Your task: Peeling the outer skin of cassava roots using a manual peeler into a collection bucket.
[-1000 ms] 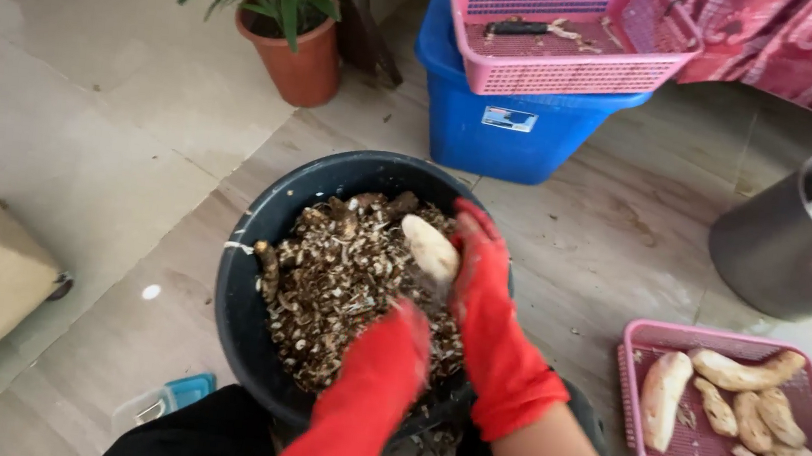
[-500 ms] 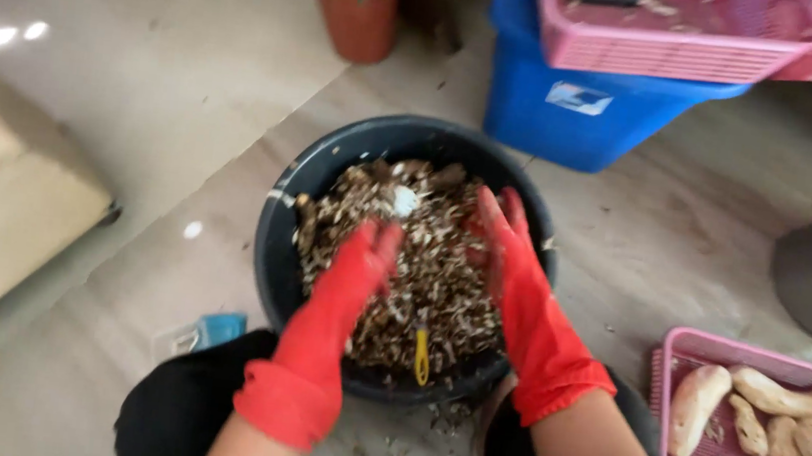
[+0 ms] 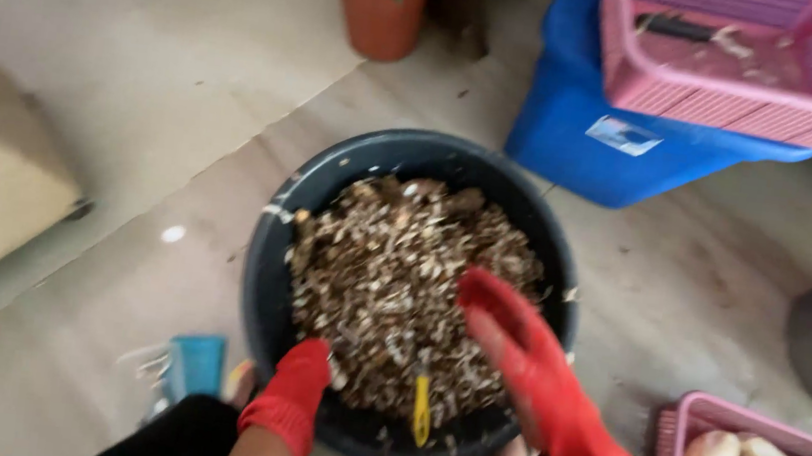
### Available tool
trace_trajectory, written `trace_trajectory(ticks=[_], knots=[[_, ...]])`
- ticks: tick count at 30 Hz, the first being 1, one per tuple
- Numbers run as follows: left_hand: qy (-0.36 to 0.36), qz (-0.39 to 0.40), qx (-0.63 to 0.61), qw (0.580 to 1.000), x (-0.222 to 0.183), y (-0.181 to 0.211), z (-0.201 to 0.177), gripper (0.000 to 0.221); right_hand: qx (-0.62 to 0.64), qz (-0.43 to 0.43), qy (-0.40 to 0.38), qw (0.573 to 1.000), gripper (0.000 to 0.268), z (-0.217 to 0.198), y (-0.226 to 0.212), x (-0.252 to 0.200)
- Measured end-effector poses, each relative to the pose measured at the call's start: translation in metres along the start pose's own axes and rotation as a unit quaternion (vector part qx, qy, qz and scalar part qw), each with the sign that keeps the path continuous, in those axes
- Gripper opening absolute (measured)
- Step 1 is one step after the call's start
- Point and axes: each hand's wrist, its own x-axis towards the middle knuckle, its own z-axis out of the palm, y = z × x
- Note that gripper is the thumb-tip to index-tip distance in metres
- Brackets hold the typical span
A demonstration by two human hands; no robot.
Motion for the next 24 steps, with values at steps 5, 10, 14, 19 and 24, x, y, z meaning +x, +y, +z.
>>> trace_trajectory(ticks=[5,10,14,19,24], knots=[[-0.054,-0.027,0.081,0.995,-0.012,-0.007,0.027,0.061,0.032,-0.01,-0.036,0.999,0.062,-0.007,-0.014,-0.019],[-0.104,-0.072,0.173,0.977,-0.048,-0.027,0.042,0.068,0.023,-0.008,-0.076,0.997,0.065,-0.016,-0.005,-0.015],[-0.134,-0.1,0.246,0.955,-0.067,-0.03,0.046,0.074,0.027,0.004,-0.081,0.996,0.063,-0.017,-0.001,-0.013],[-0.161,-0.131,0.316,0.926,-0.079,-0.023,0.035,0.08,0.003,-0.029,-0.089,0.996,0.068,-0.02,-0.007,-0.007],[-0.076,0.052,-0.167,0.982,-0.06,0.001,0.005,0.091,-0.021,-0.019,-0.051,0.998,0.079,-0.019,-0.006,0.0]])
